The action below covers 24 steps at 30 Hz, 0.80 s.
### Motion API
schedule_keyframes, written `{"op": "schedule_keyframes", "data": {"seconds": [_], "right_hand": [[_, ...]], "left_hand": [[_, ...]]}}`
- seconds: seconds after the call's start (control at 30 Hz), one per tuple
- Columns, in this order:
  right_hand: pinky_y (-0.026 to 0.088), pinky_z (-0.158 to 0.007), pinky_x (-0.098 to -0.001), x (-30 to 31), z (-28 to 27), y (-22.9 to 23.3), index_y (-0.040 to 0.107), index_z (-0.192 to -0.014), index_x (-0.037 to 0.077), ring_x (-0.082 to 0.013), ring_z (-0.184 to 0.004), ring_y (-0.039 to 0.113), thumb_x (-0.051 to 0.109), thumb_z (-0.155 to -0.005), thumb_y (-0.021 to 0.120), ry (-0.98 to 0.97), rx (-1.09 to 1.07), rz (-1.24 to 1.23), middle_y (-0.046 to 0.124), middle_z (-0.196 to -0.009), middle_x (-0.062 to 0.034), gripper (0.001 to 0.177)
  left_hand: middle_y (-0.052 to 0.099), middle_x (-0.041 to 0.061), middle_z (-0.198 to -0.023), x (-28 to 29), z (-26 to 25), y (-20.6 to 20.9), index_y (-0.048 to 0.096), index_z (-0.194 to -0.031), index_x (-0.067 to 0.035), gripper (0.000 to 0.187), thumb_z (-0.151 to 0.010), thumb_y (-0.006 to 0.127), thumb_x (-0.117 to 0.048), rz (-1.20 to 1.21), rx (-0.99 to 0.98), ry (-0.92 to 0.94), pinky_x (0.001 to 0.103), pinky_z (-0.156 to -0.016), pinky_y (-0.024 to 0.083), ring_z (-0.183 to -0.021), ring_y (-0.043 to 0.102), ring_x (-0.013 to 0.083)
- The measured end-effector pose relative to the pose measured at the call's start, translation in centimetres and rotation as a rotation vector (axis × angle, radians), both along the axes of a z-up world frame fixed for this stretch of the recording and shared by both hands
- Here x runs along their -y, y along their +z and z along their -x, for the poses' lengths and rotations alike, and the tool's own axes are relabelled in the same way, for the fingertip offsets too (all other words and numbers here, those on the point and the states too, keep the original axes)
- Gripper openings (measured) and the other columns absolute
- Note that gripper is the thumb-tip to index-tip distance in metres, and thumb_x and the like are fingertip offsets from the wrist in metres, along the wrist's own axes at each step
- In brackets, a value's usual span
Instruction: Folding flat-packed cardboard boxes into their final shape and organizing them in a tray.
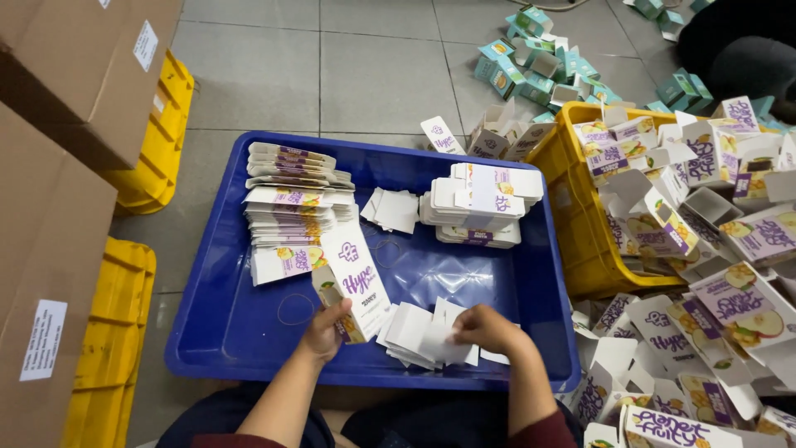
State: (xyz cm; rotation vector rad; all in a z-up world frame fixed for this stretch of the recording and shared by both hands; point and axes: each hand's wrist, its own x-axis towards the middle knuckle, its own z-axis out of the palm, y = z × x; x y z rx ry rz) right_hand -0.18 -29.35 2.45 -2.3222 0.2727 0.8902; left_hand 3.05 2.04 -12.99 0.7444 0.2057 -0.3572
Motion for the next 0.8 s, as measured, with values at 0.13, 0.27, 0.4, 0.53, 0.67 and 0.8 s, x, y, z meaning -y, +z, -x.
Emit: {"op": "schedule_keyframes", "data": {"seconds": [0.13,0.27,0.4,0.53,0.67,0.8], "right_hand": [[0.059,-0.074,-0.0341,-1.8,-0.3,0.5,0.078,-0.112,0.002,-0.0188,-0.073,0.069,0.007,-0.087,0.076,-0.406,0.406,-0.535,0.079,-0.078,-0.0163,0.026],[0.053,-0.059,-0.0241,-5.4,-0.8,-0.6,0.061,-0.14,0.004,-0.0124,-0.059,0.061,0.0,-0.088,0.068,-0.622,0.557,-0.582,0.07,-0.072,-0.0107,0.053],[0.053,-0.066,-0.0253,-8.3,-0.7,-0.7,0.063,-0.138,0.01,-0.0155,-0.076,0.063,0.011,-0.091,0.067,-0.516,0.585,-0.419,0.067,-0.096,-0.0098,0.047],[0.054,-0.103,-0.0355,-10.3,0.1,-1.1,0.061,-0.135,0.0,-0.0312,-0.128,0.062,0.005,-0.081,0.072,-0.254,0.643,-0.284,0.06,-0.143,-0.0173,0.055],[0.056,-0.098,-0.0373,-11.2,0.7,-0.8,0.068,-0.128,0.01,-0.0278,-0.116,0.069,0.0,-0.072,0.076,-0.109,0.668,-0.196,0.073,-0.126,-0.0093,0.057],[0.053,-0.083,-0.0313,-11.2,0.9,-1.6,0.07,-0.117,0.007,-0.0225,-0.097,0.065,0.002,-0.076,0.073,-0.115,0.848,-0.206,0.067,-0.108,-0.0084,0.041]], "left_hand": [[0.076,0.019,-0.109,0.4,1.6,0.2,0.063,-0.134,-0.012,0.066,-0.072,0.075,-0.032,0.072,-0.049,-0.203,0.056,-0.093,0.056,-0.101,0.072,0.0362],[0.063,0.035,-0.132,0.2,1.4,2.7,0.053,-0.141,0.003,0.086,-0.065,0.075,-0.029,0.018,-0.046,-0.433,0.058,-0.098,0.043,-0.116,0.06,0.0515],[0.066,0.029,-0.13,0.4,1.5,3.4,0.06,-0.135,0.002,0.073,-0.07,0.079,-0.027,0.024,0.033,-0.453,0.059,-0.106,0.038,-0.121,0.06,0.0492],[0.064,0.031,-0.131,0.4,1.7,4.5,0.056,-0.14,0.003,0.078,-0.071,0.076,-0.025,-0.017,0.002,-0.474,0.056,-0.103,0.041,-0.118,0.06,0.049],[0.068,0.026,-0.131,0.6,1.9,4.0,0.06,-0.137,-0.001,0.071,-0.072,0.076,-0.022,-0.15,0.062,-0.532,0.05,-0.099,0.048,-0.115,0.065,0.0439],[0.065,0.026,-0.134,0.8,1.8,5.0,0.053,-0.143,-0.002,0.08,-0.07,0.078,-0.026,-0.144,0.165,-0.504,0.053,-0.105,0.044,-0.122,0.061,0.0426]]}}
